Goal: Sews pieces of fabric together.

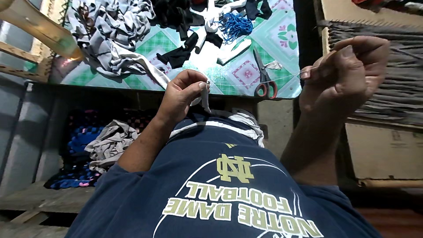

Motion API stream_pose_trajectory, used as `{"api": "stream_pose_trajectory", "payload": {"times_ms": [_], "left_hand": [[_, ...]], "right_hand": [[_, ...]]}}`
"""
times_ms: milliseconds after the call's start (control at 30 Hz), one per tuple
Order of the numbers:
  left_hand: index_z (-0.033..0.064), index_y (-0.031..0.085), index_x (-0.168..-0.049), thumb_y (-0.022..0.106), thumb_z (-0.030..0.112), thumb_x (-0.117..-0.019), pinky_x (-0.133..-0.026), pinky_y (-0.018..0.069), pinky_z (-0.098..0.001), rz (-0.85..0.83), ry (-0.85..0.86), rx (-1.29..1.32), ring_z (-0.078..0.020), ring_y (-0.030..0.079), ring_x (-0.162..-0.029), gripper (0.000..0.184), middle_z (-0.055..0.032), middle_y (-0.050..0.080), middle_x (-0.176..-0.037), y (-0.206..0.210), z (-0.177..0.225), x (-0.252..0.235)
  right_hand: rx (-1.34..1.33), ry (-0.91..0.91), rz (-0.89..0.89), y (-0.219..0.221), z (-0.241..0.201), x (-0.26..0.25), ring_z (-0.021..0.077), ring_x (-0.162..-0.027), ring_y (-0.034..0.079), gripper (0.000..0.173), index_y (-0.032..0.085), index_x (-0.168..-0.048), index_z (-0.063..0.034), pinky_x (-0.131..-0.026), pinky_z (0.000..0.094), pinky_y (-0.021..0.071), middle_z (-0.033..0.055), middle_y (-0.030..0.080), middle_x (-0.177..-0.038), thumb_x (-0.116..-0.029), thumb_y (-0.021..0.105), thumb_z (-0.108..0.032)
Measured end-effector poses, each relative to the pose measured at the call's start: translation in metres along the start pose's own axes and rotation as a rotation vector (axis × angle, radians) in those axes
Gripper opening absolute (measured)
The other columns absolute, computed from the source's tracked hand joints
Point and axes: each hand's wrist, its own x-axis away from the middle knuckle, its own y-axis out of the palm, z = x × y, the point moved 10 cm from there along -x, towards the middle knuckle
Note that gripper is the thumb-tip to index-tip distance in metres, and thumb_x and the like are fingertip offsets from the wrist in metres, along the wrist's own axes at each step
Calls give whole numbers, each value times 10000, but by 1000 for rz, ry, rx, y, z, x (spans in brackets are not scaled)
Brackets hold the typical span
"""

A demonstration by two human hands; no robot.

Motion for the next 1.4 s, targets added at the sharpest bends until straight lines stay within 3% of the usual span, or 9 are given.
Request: {"api": "stream_pose_trajectory", "payload": {"times_ms": [333, 500, 633, 767, 1200, 1400], "left_hand": [[93, 661, -1033, 598, -31, -936, -820, 593, -287, 27, 48, -90, -90, 685, -849, 170, 25, 706, -918, -12, 5, -1], [25, 676, -1074, 587, 20, -959, -814, 574, -272, -58, 75, -385, -73, 667, -872, 146, 7, 707, -968, -5, 1, 0], [-8, 686, -1061, 598, 8, -960, -769, 551, -194, -84, 84, -557, -18, 646, -826, 135, -2, 700, -946, 1, -1, 1], [2, 685, -1048, 610, 0, -953, -753, 548, -183, -70, 66, -569, -12, 642, -806, 121, 0, 697, -930, 2, -1, 1], [41, 673, -1087, 581, 43, -965, -831, 573, -280, -47, 27, -330, -79, 668, -893, 153, 9, 708, -988, -6, -4, 1], [-1, 678, -1037, 665, 27, -933, -733, 552, -190, -88, 70, -657, -21, 637, -783, 109, -14, 686, -920, 3, -4, 4]], "right_hand": [[62, -74, -21, 0, -5, -4, 31, -588, 560, 203, 598, -1075, -119, -587, 227, 535, -100, 602, -754, -1025, 439, -5], [69, -30, 1, 0, -2, -5, 47, -578, 560, 191, 580, -1070, -109, -592, 241, 543, -94, 584, -723, -1034, 415, -19], [62, -28, -15, 3, -4, -6, 47, -584, 565, 195, 584, -1069, -117, -600, 246, 547, -97, 583, -718, -1036, 415, -26], [50, -31, -18, 3, -3, -7, 45, -580, 562, 195, 583, -1074, -110, -602, 246, 549, -97, 579, -714, -1041, 410, -27], [111, -22, -7, 3, 1, -3, 45, -586, 577, 215, 573, -1074, -121, -609, 251, 556, -107, 581, -708, -1040, 380, -34], [119, -14, 2, 2, 2, -2, 51, -588, 585, 220, 571, -1076, -115, -613, 259, 562, -106, 584, -703, -1042, 369, -33]]}}
